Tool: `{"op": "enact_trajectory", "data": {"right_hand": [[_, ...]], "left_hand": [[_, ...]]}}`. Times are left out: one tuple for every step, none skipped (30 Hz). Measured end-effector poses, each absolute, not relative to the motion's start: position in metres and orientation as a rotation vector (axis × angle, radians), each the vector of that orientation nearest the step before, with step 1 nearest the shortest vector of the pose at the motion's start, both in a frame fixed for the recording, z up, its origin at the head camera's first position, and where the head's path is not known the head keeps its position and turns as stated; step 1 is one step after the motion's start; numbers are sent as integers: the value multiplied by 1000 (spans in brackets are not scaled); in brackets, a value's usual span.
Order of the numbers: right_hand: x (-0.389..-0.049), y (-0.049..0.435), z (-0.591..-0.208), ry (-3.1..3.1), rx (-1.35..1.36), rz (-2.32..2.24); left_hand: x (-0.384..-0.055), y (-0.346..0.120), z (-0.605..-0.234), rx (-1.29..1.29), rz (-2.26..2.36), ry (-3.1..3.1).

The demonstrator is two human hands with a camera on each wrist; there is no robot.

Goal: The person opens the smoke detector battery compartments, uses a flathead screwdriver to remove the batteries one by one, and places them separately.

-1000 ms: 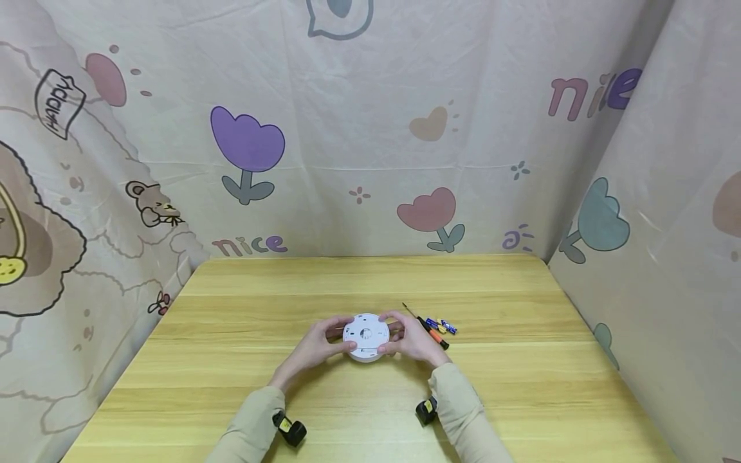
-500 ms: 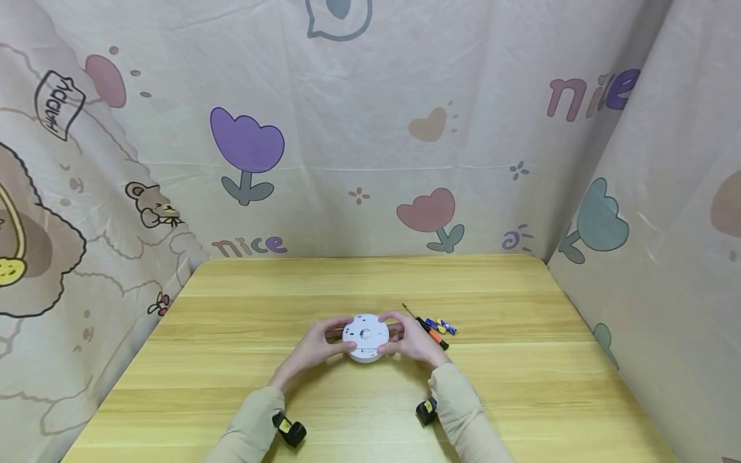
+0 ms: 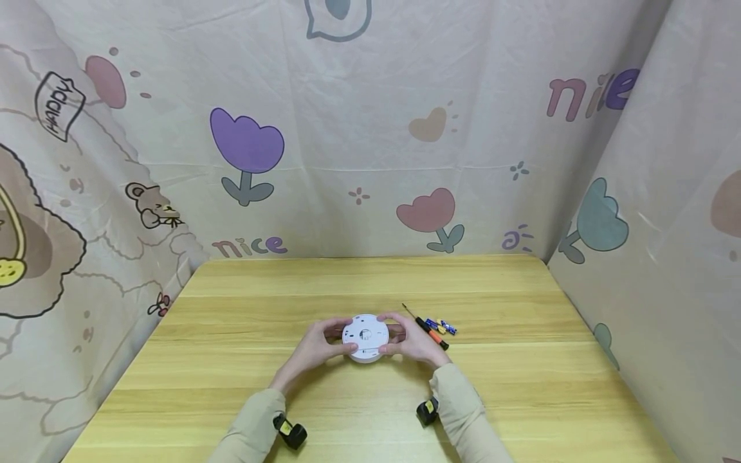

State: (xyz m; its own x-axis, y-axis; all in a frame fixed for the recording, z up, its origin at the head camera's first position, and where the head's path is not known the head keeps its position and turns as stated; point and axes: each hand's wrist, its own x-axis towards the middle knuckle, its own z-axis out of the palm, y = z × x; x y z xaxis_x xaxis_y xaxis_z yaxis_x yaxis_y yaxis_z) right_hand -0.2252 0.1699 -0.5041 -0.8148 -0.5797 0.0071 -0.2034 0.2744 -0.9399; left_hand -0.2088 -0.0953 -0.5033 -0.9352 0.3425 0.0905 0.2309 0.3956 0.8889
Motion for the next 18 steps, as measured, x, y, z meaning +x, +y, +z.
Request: {"op": "enact_trajectory", "data": {"right_hand": [[-225, 170, -504, 2210, -729, -1552], [-225, 170, -504, 2205, -737, -1555], [-225, 170, -504, 2202, -744, -1555], [-225, 170, -504, 2199, -746, -1557], [-224, 170, -503, 2198, -748, -1558], [-224, 170, -502, 2197, -751, -1560], [-224, 170, -502, 2196, -757, -1561], [-223, 170, -502, 2193, -750, -1567], [-223, 169, -501, 2194, -747, -1568], [-222, 169, -501, 2197, -743, -1569], [-222, 169, -501, 2201, -741, -1569], [-222, 169, -502, 2207, -736, -1567], [-222, 169, -502, 2212, -727, -1566], [-221, 169, -502, 2216, -714, -1569], [-221, 169, -502, 2221, -703, -1572], [-220, 169, -501, 2227, -695, -1572], [-220, 170, -501, 2230, -684, -1573], [-220, 170, -500, 2232, -672, -1573]], "left_hand": [[-209, -95, -503, 517, 1581, 2539], [-208, -95, -503, 509, 1581, 2539], [-208, -96, -503, 502, 1580, 2540], [-208, -96, -503, 494, 1579, 2540], [-208, -96, -503, 488, 1579, 2539], [-207, -96, -502, 485, 1576, 2541], [-207, -96, -502, 484, 1574, 2541], [-207, -96, -502, 485, 1576, 2541], [-207, -96, -502, 486, 1575, 2541], [-206, -96, -501, 488, 1571, 2543], [-206, -95, -501, 493, 1569, 2544], [-206, -95, -501, 496, 1569, 2542], [-205, -95, -500, 500, 1565, 2544], [-205, -95, -500, 503, 1561, 2546], [-204, -94, -499, 505, 1556, 2547], [-204, -94, -499, 509, 1551, 2550], [-204, -94, -498, 511, 1551, 2547], [-203, -93, -498, 512, 1549, 2547]]}}
